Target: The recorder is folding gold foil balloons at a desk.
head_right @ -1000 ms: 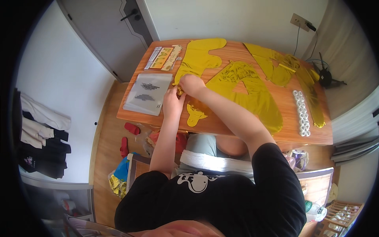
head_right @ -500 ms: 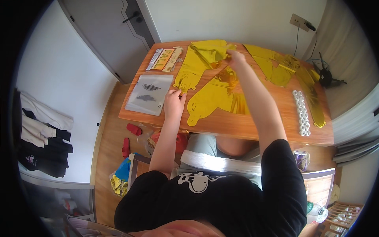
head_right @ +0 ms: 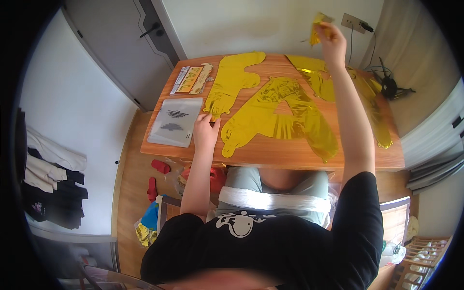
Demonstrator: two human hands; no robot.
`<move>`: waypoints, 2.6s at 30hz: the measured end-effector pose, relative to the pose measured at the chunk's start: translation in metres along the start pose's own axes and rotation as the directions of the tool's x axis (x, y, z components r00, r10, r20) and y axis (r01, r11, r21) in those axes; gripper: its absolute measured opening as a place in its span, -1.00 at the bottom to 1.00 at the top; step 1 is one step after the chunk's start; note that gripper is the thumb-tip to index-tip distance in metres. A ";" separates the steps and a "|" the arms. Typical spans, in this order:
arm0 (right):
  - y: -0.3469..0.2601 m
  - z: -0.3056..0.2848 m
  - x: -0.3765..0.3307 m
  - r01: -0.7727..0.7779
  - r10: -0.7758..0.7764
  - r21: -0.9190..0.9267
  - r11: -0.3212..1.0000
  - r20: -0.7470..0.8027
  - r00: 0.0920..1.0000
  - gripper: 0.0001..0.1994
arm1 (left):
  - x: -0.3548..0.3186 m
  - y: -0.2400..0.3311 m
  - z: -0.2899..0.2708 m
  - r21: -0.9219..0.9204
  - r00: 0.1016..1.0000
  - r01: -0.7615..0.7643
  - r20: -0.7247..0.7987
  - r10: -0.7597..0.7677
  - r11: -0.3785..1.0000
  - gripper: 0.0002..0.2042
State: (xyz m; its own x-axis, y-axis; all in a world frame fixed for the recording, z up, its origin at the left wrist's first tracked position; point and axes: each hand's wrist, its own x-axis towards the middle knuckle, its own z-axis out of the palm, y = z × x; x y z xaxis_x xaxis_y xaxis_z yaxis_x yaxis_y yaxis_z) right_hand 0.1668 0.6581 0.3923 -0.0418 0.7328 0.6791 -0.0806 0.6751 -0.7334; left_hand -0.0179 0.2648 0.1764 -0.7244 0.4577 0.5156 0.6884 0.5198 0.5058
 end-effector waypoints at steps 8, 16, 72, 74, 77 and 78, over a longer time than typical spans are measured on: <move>-0.016 -0.079 -0.113 0.538 0.009 -0.125 0.833 0.977 0.214 -0.58 | -0.003 0.022 -0.015 -0.169 0.907 -0.389 0.102 0.408 0.906 -0.67; -0.025 -0.134 -0.234 0.527 -0.038 -0.027 0.849 0.993 0.113 -0.64 | -0.005 0.019 -0.020 -0.288 0.813 -0.446 0.266 0.518 0.848 -0.70; -0.254 -0.199 -0.208 0.022 -0.808 0.974 0.225 0.174 0.562 -0.76 | -0.004 0.026 -0.020 -0.307 0.803 -0.359 0.380 0.459 0.881 -0.62; -0.249 -0.194 -0.212 0.067 -0.813 0.982 0.174 0.105 0.573 -0.78 | -0.003 0.025 -0.020 -0.290 0.806 -0.369 0.372 0.460 0.883 -0.62; -0.246 -0.202 -0.207 0.075 -0.811 0.961 0.265 0.180 0.556 -0.79 | 0.000 0.029 -0.017 -0.328 0.803 -0.356 0.371 0.466 0.875 -0.64; -0.242 -0.212 -0.210 0.019 -0.774 0.940 0.340 0.268 0.574 -0.87 | -0.003 0.025 -0.019 -0.320 0.806 -0.354 0.373 0.460 0.879 -0.64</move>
State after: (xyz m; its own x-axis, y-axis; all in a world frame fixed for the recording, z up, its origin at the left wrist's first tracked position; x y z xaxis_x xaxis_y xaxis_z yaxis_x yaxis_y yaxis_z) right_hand 0.4060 0.3586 0.4209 -0.2286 -0.1251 0.9654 -0.9646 0.1628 -0.2073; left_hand 0.0020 0.2630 0.2009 -0.2802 0.8770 0.3903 0.8731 0.0639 0.4833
